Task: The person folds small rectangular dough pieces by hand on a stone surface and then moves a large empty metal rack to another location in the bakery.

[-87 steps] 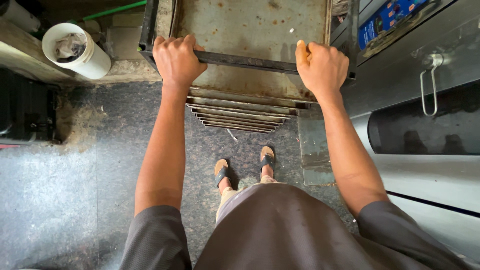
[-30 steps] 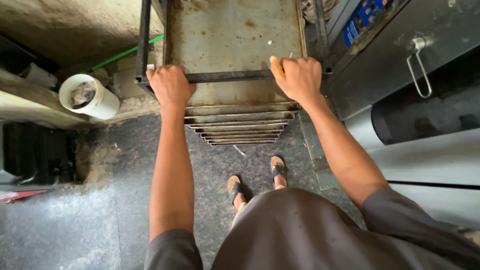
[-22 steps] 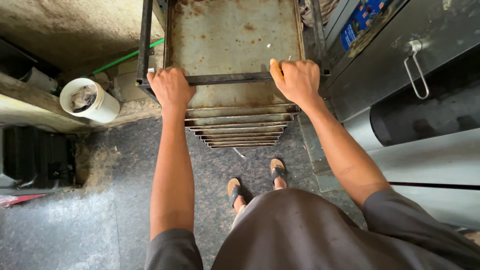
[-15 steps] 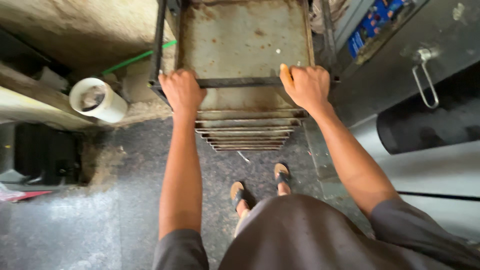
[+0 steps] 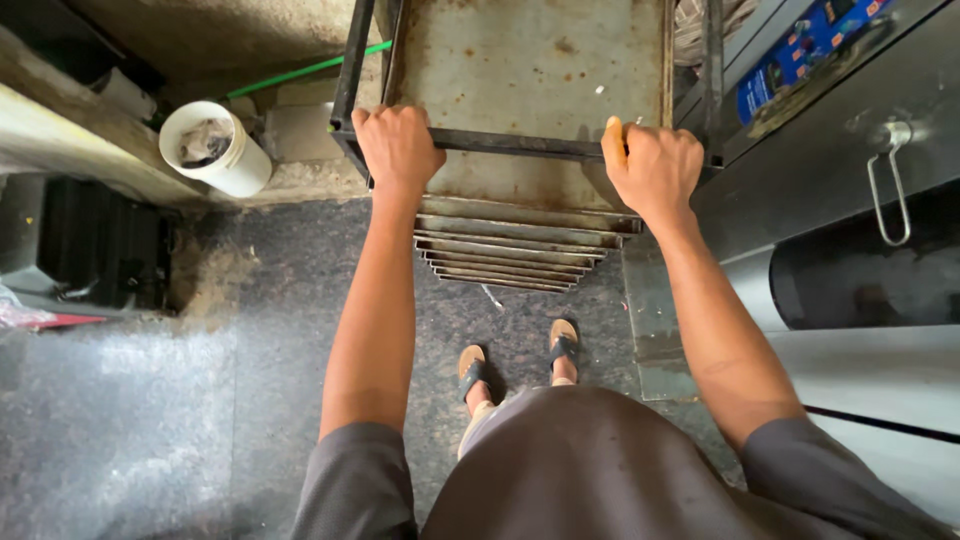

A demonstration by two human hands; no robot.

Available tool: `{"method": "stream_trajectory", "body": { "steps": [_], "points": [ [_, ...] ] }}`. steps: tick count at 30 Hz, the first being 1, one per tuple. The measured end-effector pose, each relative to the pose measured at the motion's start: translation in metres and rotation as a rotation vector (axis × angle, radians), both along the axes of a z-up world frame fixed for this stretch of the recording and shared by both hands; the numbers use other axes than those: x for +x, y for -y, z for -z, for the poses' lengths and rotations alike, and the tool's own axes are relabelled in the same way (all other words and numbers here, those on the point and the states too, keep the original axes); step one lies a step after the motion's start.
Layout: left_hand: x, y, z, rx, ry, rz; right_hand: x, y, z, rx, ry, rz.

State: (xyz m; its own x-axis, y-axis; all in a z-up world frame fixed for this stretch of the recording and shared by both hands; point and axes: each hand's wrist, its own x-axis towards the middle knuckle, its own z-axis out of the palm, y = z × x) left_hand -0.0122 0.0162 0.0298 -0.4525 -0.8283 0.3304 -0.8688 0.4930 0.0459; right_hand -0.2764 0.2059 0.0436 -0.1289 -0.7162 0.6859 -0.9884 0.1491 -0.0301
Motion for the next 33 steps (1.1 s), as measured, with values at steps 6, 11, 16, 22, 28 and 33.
{"method": "stream_trajectory", "body": {
  "steps": [6, 11, 16, 22, 28, 33],
  "points": [
    [-0.001, 0.001, 0.008, -0.081, -0.029, 0.022, -0.002, 0.001, 0.006, 0.004, -0.019, -0.007],
    [-0.001, 0.001, 0.002, 0.001, -0.049, -0.015, -0.002, 0.001, 0.008, -0.019, -0.008, -0.016],
    [-0.001, 0.002, 0.005, -0.034, -0.074, -0.017, -0.007, 0.0, 0.012, -0.006, -0.097, 0.051],
    [-0.002, 0.001, 0.006, -0.032, -0.077, 0.004, -0.008, 0.001, 0.013, 0.008, -0.038, 0.028],
    [0.006, -0.005, 0.002, -0.034, -0.053, 0.049, -0.002, 0.001, 0.008, -0.013, -0.083, 0.108],
    [0.001, -0.001, 0.004, -0.062, -0.044, 0.048, -0.001, 0.003, 0.002, -0.053, -0.002, 0.049]
  ]
}}
